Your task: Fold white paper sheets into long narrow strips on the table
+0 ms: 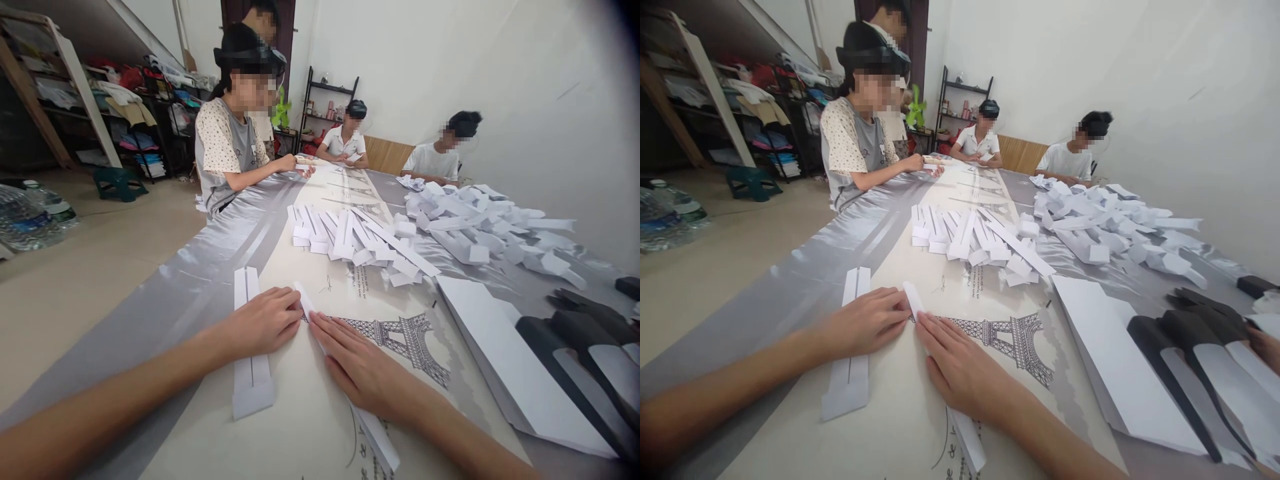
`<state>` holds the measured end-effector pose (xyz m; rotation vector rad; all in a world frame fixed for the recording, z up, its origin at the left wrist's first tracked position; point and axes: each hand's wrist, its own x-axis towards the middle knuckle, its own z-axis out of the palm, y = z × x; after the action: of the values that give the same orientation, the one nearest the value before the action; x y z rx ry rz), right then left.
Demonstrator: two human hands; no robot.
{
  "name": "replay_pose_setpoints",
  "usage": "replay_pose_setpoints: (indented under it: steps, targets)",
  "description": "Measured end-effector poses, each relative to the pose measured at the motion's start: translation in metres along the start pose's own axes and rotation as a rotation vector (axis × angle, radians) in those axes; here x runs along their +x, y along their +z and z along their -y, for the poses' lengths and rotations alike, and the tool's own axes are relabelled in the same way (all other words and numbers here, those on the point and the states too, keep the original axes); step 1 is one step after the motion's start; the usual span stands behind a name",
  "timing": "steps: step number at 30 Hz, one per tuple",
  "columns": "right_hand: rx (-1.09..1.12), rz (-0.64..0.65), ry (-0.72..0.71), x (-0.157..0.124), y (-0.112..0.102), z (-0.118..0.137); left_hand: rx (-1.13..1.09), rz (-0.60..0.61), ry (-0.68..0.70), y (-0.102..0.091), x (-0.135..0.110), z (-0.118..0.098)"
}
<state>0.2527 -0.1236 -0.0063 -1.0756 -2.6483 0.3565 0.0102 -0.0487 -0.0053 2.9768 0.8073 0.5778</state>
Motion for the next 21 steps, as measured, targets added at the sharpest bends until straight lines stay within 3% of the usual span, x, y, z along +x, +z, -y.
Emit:
replay_pose_setpoints:
  steps: [9,14,21]
  targets:
    - [-0.081,0.013,-0.022,0.001,0.001,0.003,0.237,-0.079,0.060,0.001,0.003,-0.005]
    - [-0.061,0.003,-0.019,0.001,0.001,0.003,0.322,-0.064,0.061,0.014,-0.001,-0.014]
    - [-0.081,0.024,-0.016,0.001,0.000,0.002,0.280,-0.033,0.015,0.018,-0.002,-0.013]
